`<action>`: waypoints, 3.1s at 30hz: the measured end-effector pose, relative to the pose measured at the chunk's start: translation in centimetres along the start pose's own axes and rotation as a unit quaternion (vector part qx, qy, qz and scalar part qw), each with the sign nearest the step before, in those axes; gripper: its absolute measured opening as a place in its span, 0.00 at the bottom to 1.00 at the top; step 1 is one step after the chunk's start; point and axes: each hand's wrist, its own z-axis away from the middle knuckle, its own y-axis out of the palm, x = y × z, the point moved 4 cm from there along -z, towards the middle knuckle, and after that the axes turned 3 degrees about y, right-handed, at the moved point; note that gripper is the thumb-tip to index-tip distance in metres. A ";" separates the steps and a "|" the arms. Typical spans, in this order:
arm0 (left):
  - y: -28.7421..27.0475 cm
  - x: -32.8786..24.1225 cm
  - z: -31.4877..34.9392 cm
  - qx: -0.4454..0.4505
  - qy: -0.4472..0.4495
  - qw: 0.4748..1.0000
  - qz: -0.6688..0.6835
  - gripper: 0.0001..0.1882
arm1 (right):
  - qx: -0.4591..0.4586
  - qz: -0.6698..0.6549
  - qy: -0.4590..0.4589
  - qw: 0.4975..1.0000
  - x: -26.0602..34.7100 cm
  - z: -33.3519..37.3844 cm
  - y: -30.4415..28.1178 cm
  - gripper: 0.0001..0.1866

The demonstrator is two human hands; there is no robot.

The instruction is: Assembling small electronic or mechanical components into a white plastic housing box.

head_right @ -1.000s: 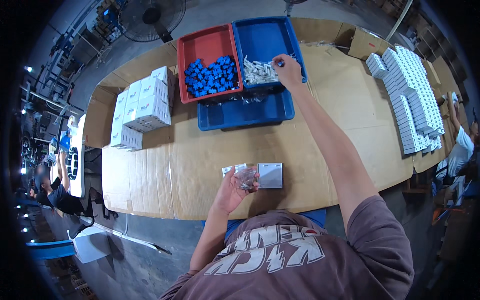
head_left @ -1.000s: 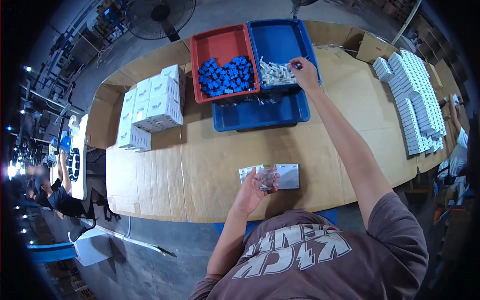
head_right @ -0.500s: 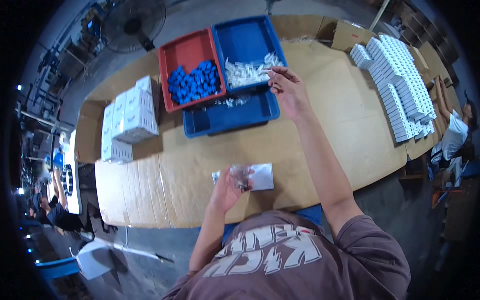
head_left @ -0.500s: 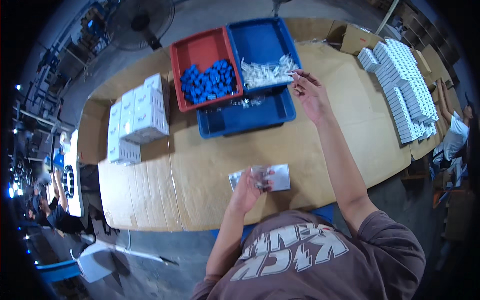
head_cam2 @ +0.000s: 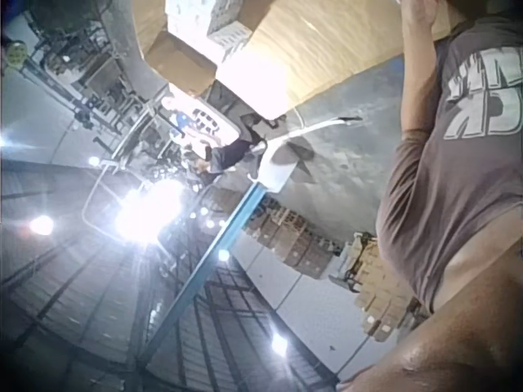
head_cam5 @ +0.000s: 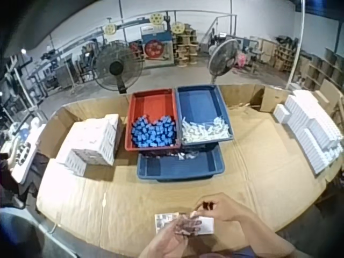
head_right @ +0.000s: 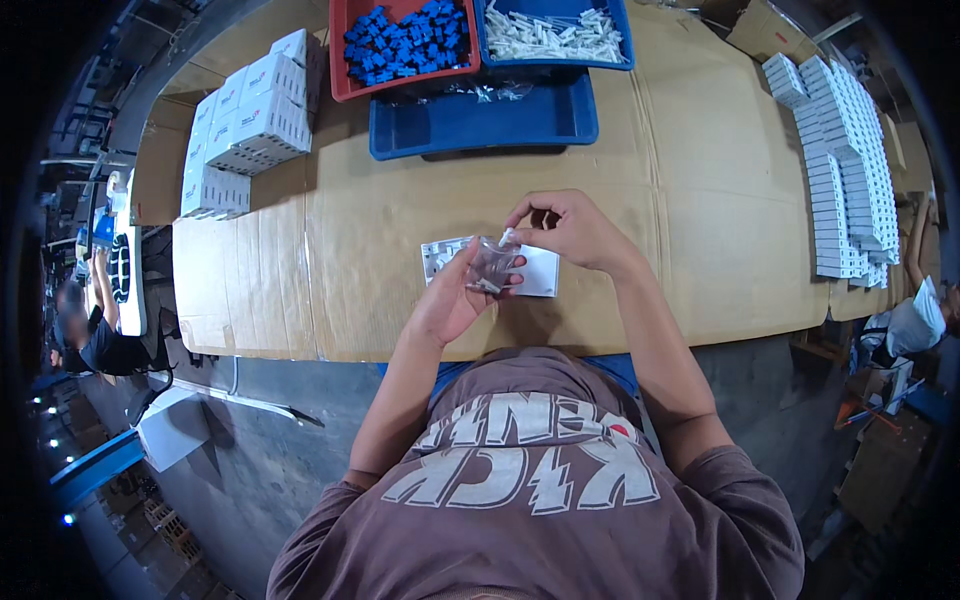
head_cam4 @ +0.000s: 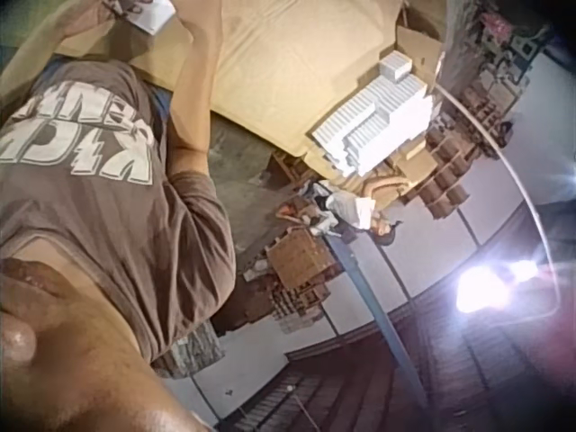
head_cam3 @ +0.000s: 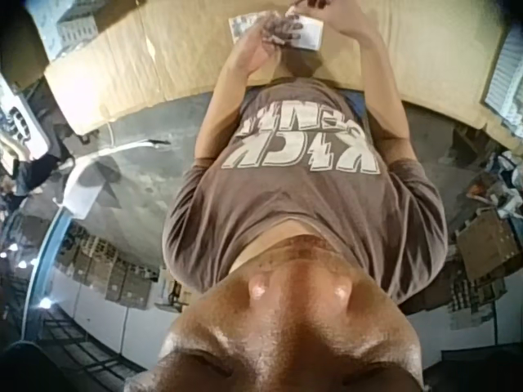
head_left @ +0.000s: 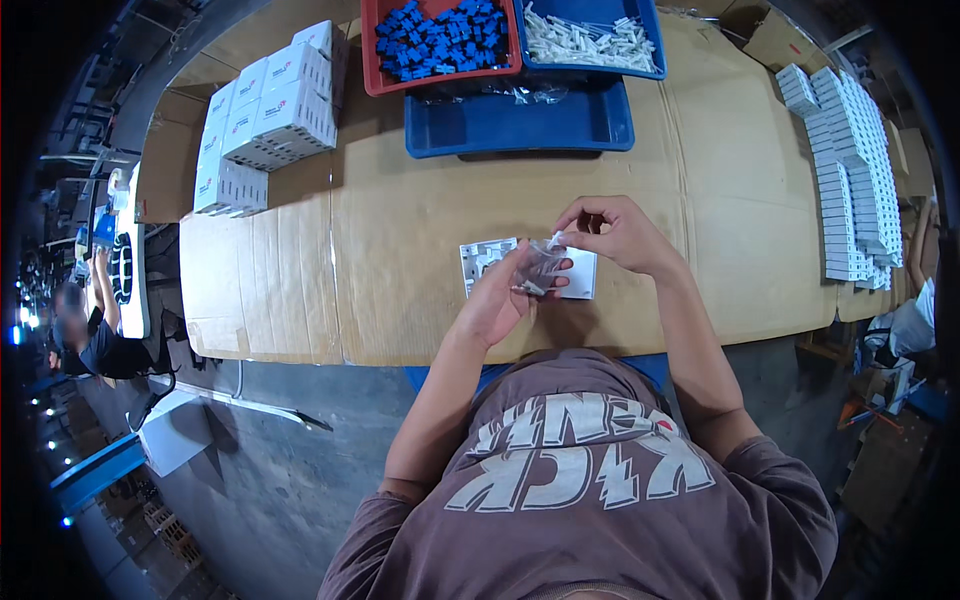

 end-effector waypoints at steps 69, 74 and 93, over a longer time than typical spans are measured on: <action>0.0 0.8 0.7 0.017 -0.011 0.999 -0.049 0.27 | -0.365 0.233 -0.089 0.897 0.9 -11.3 -20.1 0.10; -0.4 0.9 1.3 0.005 -0.012 0.999 -0.038 0.26 | -0.380 0.351 -0.070 0.853 0.4 -13.5 -21.0 0.11; -0.5 1.0 0.8 0.024 -0.010 0.999 -0.045 0.28 | -0.433 0.180 -0.106 0.877 0.5 -10.9 -23.5 0.09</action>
